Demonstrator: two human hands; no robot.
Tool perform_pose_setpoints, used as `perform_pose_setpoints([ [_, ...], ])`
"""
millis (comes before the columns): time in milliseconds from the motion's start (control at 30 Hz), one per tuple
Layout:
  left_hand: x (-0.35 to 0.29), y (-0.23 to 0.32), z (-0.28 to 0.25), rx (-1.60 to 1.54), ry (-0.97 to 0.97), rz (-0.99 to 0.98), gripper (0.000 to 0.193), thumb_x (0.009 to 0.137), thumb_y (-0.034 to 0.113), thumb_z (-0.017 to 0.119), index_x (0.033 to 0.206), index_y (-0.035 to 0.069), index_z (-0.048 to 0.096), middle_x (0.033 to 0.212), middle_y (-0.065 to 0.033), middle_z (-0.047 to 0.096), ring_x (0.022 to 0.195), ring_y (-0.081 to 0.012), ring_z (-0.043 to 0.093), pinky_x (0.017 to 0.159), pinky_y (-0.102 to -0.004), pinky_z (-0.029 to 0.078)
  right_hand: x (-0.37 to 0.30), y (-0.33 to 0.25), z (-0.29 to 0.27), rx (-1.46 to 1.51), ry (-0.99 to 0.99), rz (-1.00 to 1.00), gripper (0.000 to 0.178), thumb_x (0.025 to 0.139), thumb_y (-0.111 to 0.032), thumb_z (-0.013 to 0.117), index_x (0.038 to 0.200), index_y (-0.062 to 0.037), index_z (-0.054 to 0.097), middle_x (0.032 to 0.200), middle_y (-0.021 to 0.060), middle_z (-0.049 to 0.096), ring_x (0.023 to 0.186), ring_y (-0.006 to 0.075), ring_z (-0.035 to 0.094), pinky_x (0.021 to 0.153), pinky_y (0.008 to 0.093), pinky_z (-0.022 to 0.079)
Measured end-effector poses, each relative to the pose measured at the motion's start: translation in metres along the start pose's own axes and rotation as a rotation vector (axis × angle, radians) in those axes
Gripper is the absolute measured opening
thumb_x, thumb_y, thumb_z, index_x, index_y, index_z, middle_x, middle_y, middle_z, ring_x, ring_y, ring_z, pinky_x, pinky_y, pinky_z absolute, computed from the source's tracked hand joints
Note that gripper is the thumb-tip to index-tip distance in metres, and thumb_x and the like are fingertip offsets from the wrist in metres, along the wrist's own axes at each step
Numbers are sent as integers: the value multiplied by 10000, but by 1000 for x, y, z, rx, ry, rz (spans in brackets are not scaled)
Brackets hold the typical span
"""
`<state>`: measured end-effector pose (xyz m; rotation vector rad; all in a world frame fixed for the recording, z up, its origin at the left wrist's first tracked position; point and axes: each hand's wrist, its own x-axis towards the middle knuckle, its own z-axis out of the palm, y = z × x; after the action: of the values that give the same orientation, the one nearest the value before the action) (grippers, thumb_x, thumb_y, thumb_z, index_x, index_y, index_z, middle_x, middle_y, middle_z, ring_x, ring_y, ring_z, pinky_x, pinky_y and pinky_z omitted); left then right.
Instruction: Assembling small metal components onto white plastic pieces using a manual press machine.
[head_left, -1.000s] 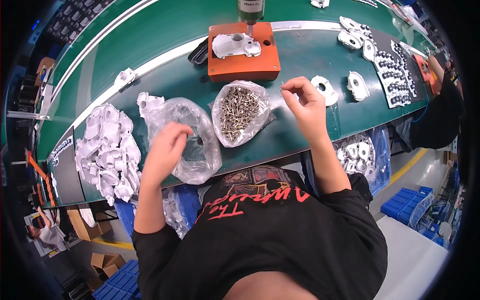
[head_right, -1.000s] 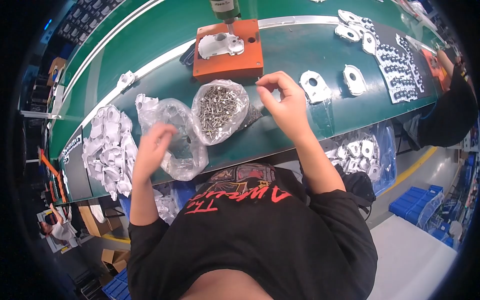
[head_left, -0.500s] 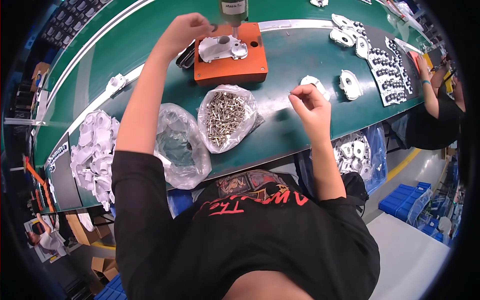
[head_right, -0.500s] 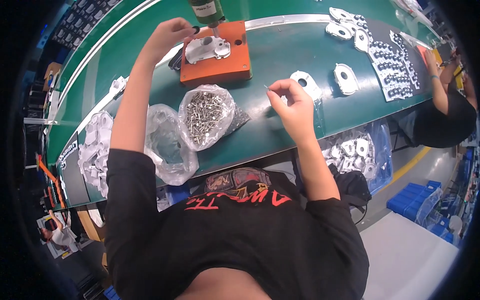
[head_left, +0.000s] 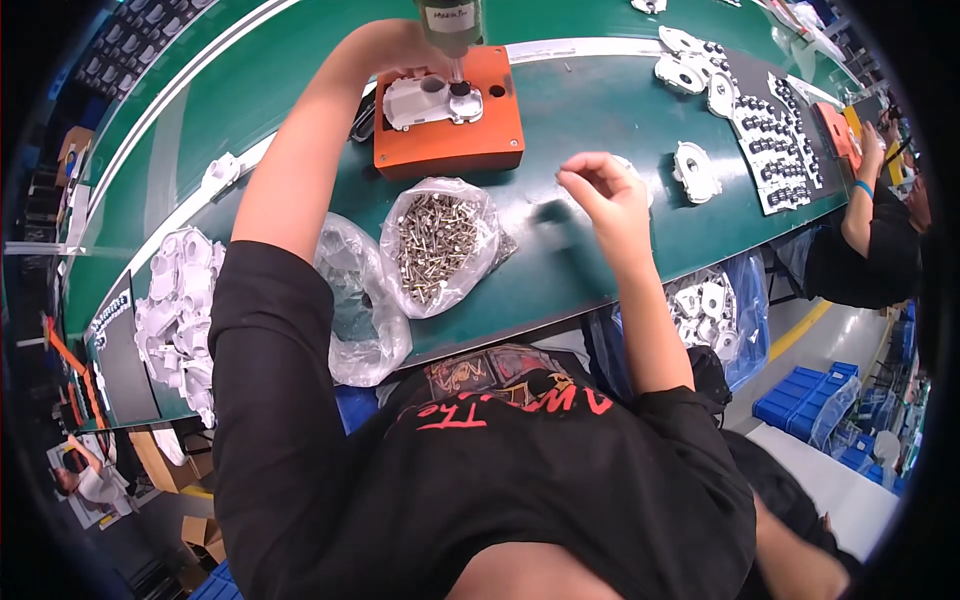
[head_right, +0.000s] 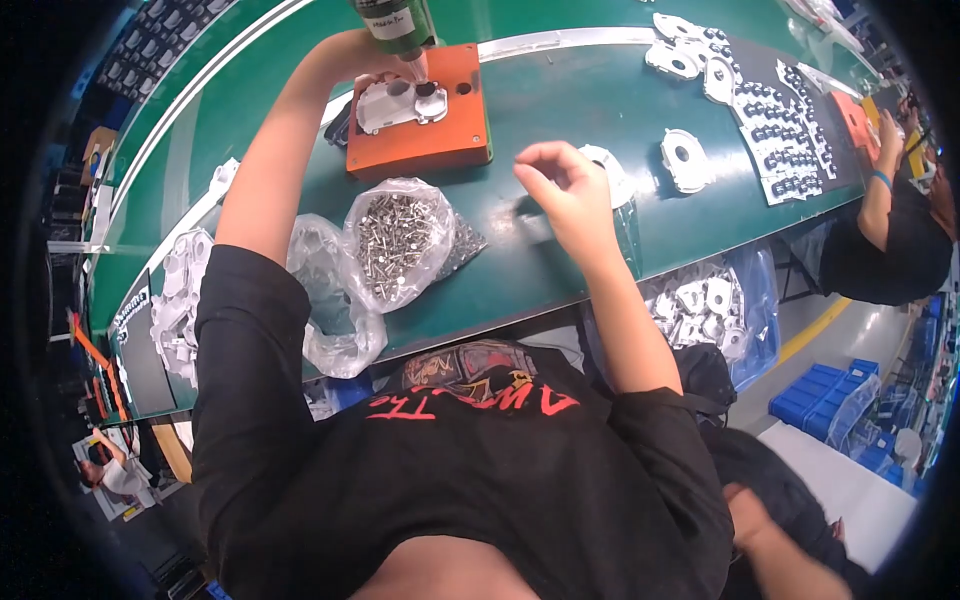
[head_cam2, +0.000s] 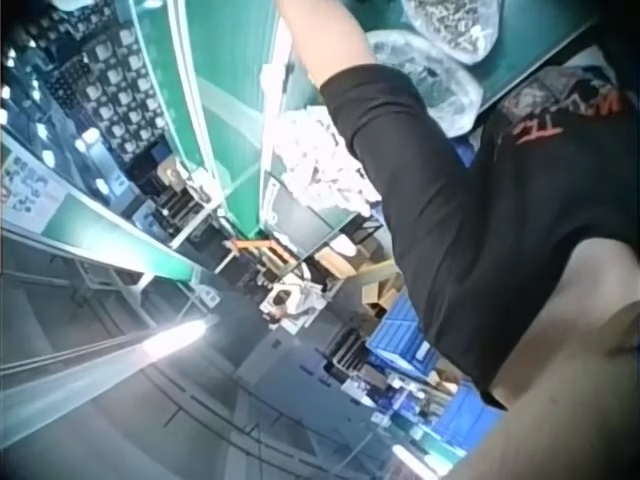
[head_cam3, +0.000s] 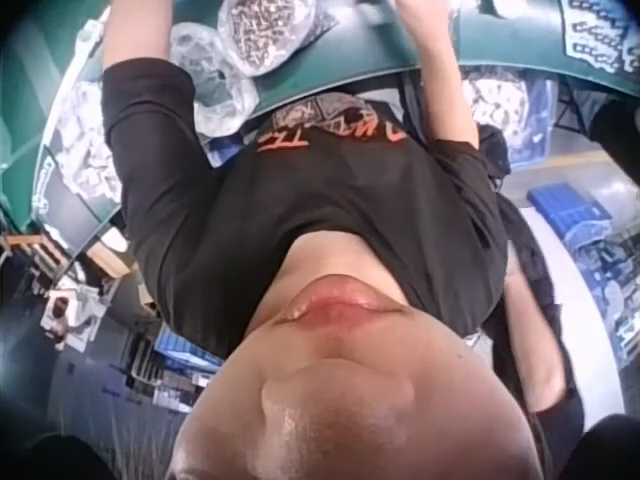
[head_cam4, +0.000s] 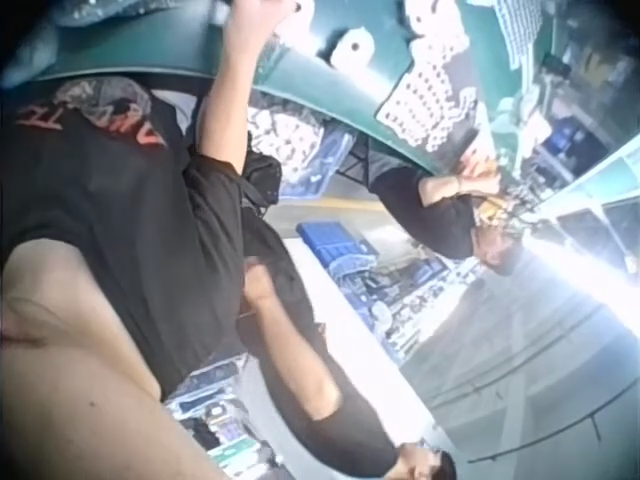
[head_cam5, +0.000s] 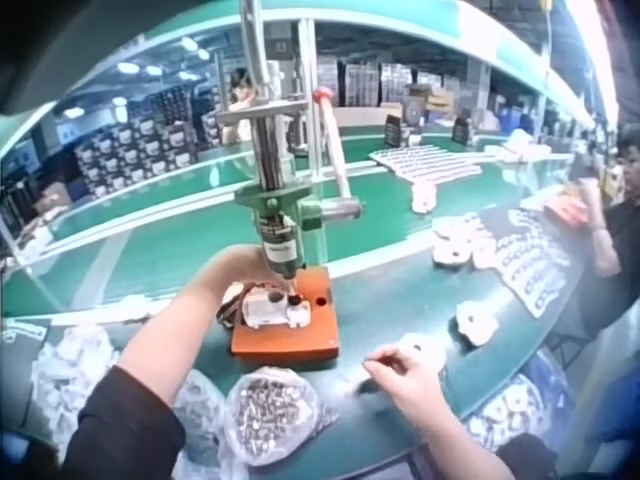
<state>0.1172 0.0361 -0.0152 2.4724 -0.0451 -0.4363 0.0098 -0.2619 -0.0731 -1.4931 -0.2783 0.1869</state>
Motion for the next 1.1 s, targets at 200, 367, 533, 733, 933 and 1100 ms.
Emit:
perform_pose_setpoints([
  [200,3,5,3,-74,-90,106,136,713,167,706,827,96,687,697,5,599,615,-90,502,543,-229,385,57,1,30,-152,-106,-96,151,831,-81,641,946,16,635,860,21,648,778,72,577,714,217,460],
  [367,-21,6,15,-47,196,151,212,758,150,631,941,44,634,789,-66,649,722,-142,588,630,-294,459,104,13,59,-296,-66,-219,169,806,-107,653,920,18,650,819,46,663,765,91,598,710,239,474],
  [533,-72,0,58,-63,535,121,340,822,181,571,1122,25,545,997,-156,636,909,-299,613,801,-374,474,130,21,73,-322,-55,-337,193,780,-132,665,897,21,663,790,87,681,723,123,621,699,272,489],
  [733,-92,-6,102,108,709,301,441,791,212,634,1158,13,490,1082,-207,587,986,-366,577,869,-419,457,133,23,72,-491,-136,-318,214,789,-143,655,909,34,657,818,115,686,740,151,640,697,287,494],
  [933,-86,-12,108,78,767,255,396,774,213,647,1067,4,482,953,-177,605,923,-340,590,818,-421,474,131,22,73,-514,-139,-370,216,784,-143,670,906,35,653,828,122,672,728,176,636,686,292,493],
  [1100,-83,-15,110,177,864,354,336,764,204,639,983,-18,515,922,-169,597,900,-333,582,809,-421,472,130,25,72,-495,-173,-341,198,771,-117,669,899,34,664,841,114,663,742,180,627,712,292,494],
])
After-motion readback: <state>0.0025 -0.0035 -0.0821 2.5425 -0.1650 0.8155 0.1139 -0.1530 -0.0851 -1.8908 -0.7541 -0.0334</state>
